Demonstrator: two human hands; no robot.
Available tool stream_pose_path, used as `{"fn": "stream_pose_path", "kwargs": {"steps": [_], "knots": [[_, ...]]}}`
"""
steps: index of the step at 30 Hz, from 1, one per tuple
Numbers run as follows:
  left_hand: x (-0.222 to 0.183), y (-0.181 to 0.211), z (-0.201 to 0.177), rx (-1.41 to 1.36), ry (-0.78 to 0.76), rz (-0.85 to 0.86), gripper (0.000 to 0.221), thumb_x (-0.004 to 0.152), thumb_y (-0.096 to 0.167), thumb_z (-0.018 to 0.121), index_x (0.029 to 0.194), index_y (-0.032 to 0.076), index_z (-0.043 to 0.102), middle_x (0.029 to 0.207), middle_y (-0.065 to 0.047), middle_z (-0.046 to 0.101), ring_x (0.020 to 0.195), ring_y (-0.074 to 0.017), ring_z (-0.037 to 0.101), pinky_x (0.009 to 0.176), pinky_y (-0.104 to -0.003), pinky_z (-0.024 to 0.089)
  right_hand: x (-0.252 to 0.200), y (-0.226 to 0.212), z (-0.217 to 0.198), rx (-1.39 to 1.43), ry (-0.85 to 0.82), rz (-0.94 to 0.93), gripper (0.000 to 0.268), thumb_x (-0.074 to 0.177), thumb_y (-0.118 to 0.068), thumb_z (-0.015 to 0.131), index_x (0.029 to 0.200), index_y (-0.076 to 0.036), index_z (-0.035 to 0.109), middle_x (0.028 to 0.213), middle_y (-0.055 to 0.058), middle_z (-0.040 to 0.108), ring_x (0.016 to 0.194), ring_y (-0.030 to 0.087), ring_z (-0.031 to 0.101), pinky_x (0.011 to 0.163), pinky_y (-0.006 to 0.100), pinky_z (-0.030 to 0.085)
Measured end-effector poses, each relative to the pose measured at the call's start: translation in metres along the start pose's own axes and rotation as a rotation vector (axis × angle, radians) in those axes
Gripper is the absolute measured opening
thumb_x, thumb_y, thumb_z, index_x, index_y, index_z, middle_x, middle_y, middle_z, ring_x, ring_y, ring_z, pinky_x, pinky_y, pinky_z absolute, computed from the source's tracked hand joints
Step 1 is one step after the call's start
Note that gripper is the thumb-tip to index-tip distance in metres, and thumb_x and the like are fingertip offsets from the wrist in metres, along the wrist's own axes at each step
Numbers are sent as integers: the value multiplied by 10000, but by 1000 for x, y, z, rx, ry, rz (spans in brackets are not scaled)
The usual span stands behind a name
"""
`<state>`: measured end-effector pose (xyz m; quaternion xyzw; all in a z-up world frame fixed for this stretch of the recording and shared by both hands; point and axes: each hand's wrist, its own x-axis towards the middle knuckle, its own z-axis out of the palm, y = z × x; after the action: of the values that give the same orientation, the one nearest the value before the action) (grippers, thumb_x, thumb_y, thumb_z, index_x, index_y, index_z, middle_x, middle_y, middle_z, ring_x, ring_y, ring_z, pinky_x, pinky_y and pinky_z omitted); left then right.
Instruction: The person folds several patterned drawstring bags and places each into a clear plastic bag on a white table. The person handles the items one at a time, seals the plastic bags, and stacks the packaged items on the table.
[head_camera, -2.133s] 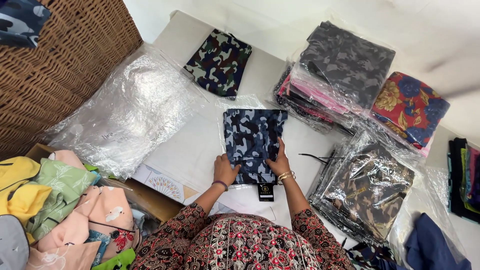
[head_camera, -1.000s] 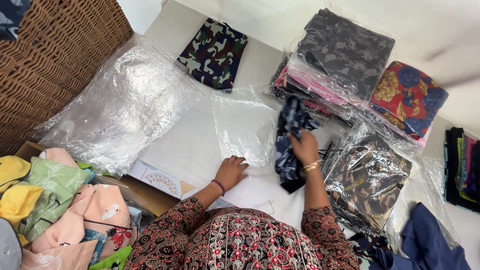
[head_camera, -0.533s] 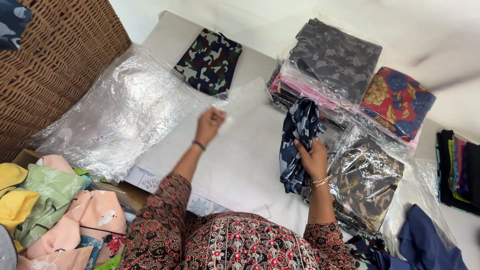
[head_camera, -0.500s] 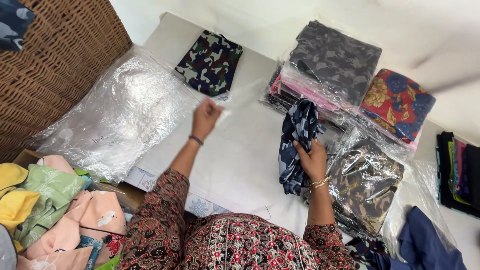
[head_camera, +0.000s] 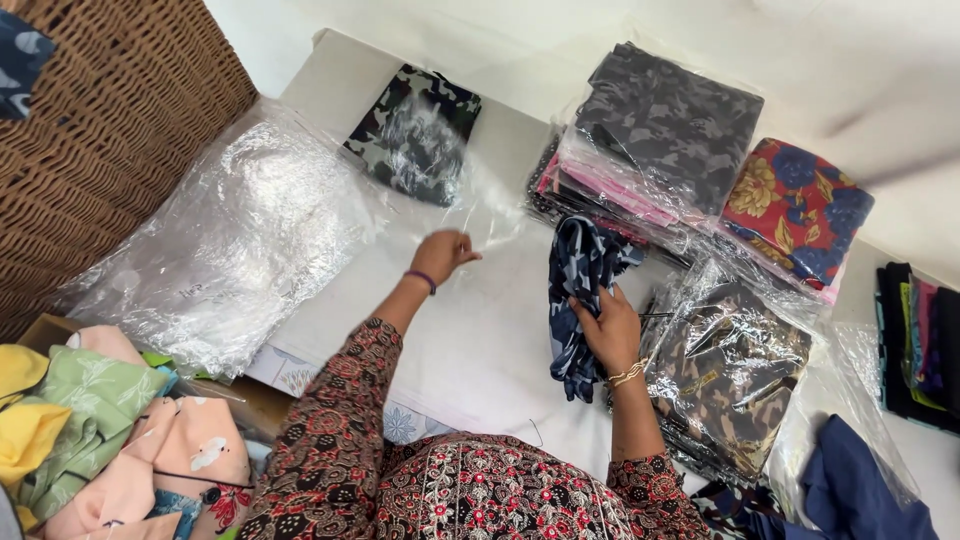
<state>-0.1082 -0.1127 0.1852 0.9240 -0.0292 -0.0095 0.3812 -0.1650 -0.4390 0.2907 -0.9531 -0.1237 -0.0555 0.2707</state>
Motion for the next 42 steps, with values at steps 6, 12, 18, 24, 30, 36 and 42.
{"fn": "stream_pose_path", "kwargs": {"steps": [6,12,18,24,30,36,42], "knots": [[-26,-49,65,-29,234,-11,100,938,179,691,923,81,684,871,-146,707,841,-335,663,737,-430,526,1,-7,1,-15,-91,-54,316,848,-297,735,1081,-86,697,1037,144,650,633,340,654,598,469,511],[-6,-25,29,-228,4,-182,144,1058,155,527,1183,90,557,973,-185,729,908,-369,696,818,-462,532,19,-25,35,-239,-430,-525,369,738,-174,732,1107,-162,733,1065,90,678,811,311,692,675,459,560],[-9,-26,15,-349,48,278,468,975,-12,473,1407,151,553,1220,-182,726,1083,-369,699,903,-437,536,28,-30,52,-149,-649,-593,384,717,-92,682,1091,-143,753,1147,95,688,854,335,691,737,466,556],[-40,29,-32,-274,-144,68,443,1037,91,521,1438,269,583,1239,-118,713,1044,-305,713,930,-391,555,27,33,81,519,-546,-119,315,777,-134,776,1077,-51,730,998,137,740,874,346,716,801,429,560],[-52,90,-14,112,190,388,502,878,6,595,1290,266,715,1115,-97,649,965,-292,594,870,-377,529,-4,-38,54,-354,-371,-343,126,873,-132,673,970,-82,736,1094,130,700,850,345,696,722,468,563],[-76,115,-10,107,93,402,420,924,55,591,1318,172,680,964,-99,576,896,-287,637,790,-426,544,2,1,69,-75,-306,-223,392,711,-100,699,1100,-106,754,1141,200,683,810,381,694,744,458,558],[-92,136,12,193,71,433,404,889,114,616,1291,100,654,998,-93,615,790,-286,685,668,-418,566,-8,24,112,460,-191,2,206,862,-127,703,1046,-52,757,936,150,770,851,312,730,803,415,564]]}}
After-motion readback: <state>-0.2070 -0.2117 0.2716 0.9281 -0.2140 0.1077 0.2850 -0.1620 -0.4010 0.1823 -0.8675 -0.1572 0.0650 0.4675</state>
